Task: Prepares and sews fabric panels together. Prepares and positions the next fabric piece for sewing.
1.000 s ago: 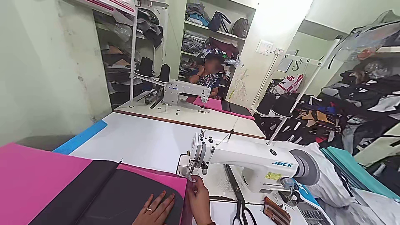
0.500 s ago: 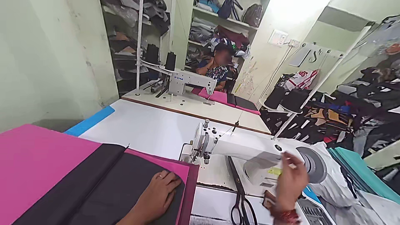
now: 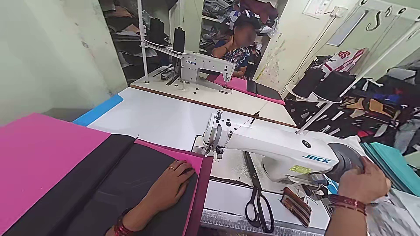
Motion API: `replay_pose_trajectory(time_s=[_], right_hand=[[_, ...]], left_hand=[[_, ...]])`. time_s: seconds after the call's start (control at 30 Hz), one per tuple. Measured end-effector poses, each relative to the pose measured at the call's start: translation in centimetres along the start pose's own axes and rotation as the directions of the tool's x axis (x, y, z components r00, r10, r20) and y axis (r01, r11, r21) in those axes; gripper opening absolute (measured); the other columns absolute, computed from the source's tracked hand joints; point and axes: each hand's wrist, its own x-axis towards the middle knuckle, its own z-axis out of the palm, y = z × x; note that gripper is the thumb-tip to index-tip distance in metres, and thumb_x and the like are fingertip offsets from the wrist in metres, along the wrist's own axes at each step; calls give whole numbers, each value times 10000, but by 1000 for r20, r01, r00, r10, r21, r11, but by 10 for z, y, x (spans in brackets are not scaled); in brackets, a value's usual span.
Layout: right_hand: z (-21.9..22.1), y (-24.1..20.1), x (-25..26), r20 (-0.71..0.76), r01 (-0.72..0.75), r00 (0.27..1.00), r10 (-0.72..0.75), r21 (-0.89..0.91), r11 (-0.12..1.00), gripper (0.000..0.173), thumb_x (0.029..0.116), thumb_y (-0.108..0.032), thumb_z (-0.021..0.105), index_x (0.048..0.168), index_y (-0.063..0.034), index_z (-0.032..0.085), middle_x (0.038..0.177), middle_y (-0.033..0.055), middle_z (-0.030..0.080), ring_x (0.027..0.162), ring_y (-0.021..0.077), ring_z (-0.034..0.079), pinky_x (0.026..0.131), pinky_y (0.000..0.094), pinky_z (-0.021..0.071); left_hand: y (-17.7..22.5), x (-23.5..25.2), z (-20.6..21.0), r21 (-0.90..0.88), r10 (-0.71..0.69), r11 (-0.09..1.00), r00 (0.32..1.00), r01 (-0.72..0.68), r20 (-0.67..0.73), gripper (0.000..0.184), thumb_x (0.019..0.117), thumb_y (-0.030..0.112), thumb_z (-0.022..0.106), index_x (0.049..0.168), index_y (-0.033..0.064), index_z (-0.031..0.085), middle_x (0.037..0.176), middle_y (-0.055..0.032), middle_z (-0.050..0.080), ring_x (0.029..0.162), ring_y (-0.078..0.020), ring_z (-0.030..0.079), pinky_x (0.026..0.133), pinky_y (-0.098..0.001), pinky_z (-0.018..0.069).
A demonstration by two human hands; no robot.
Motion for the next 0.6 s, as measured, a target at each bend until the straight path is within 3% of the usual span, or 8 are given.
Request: replay_pose_trajectory(time_s=[0.13, 0.23, 0.33, 0.37, 0.4, 0.47, 0.53, 0.6], right_hand=[[14, 39, -56, -176, -47, 981, 85, 208, 977, 369, 1005, -17, 512, 1327, 154, 567, 1340, 358, 582, 1256, 410, 594, 1086, 406, 461], [2, 39, -63, -255, 30, 967, 6, 136, 990, 316, 987, -40, 540, 1225, 130, 660, 1323, 369, 584, 1291, 468, 551, 1126, 460, 408], [-11, -23, -89, -220, 215, 963, -153, 290, 933, 370, 970, -37, 550, 1244, 211, 576, 1290, 420, 533, 1218, 414, 551, 1039, 387, 461], [-9, -51, -113, -143, 292, 956, -256, 371, 882, 347, 962, -41, 560, 1191, 218, 590, 1234, 404, 576, 1184, 388, 586, 1024, 397, 480], [-4, -80, -146, -42, 340, 931, -364, 465, 817, 321, 959, -81, 568, 1140, 174, 642, 1183, 335, 636, 1173, 336, 613, 1029, 397, 483], [12, -131, -224, 188, 365, 779, -598, 640, 677, 319, 946, -192, 577, 1110, 35, 730, 1189, 186, 703, 1176, 281, 639, 1029, 432, 482], [33, -164, -285, 327, 401, 560, -761, 697, 594, 411, 941, -309, 612, 1175, 1, 747, 1298, 156, 693, 1215, 342, 648, 1037, 487, 504], [47, -178, -318, 416, 435, 462, -783, 663, 609, 518, 919, -350, 607, 1256, 33, 703, 1388, 176, 643, 1231, 395, 634, 1012, 519, 509]], left_hand=[[0, 2, 4, 15, 6, 1000, 999, -5, -54, 433, 973, 280, 420, 1193, 128, 761, 1281, -88, 702, 1291, -356, 604, 1088, -569, 453], [-1, 2, 5, 25, 6, 1000, 998, -5, -56, 427, 974, 274, 424, 1203, 132, 756, 1284, -90, 698, 1292, -351, 605, 1093, -566, 451], [-1, 4, 5, 14, 1, 1000, 999, -1, -32, 419, 981, 265, 431, 1214, 127, 751, 1286, -103, 694, 1282, -354, 608, 1096, -564, 448], [0, 6, 5, 10, -7, 1000, 1000, 8, -24, 417, 985, 261, 433, 1220, 123, 749, 1294, -107, 691, 1287, -359, 604, 1100, -568, 443], [1, 9, 6, 12, -15, 1000, 1000, 16, -24, 416, 984, 255, 435, 1220, 120, 749, 1297, -110, 690, 1288, -364, 603, 1097, -572, 443], [6, 11, 9, 24, -30, 999, 999, 30, -29, 416, 984, 247, 433, 1226, 110, 742, 1304, -115, 687, 1290, -374, 600, 1090, -592, 441], [10, 12, 12, 33, -43, 998, 998, 45, -43, 424, 979, 240, 423, 1227, 103, 738, 1309, -118, 683, 1291, -380, 599, 1089, -611, 433], [12, 11, 12, 41, -59, 997, 998, 60, -28, 429, 987, 225, 410, 1248, 98, 726, 1323, -129, 673, 1290, -393, 596, 1084, -630, 427]])
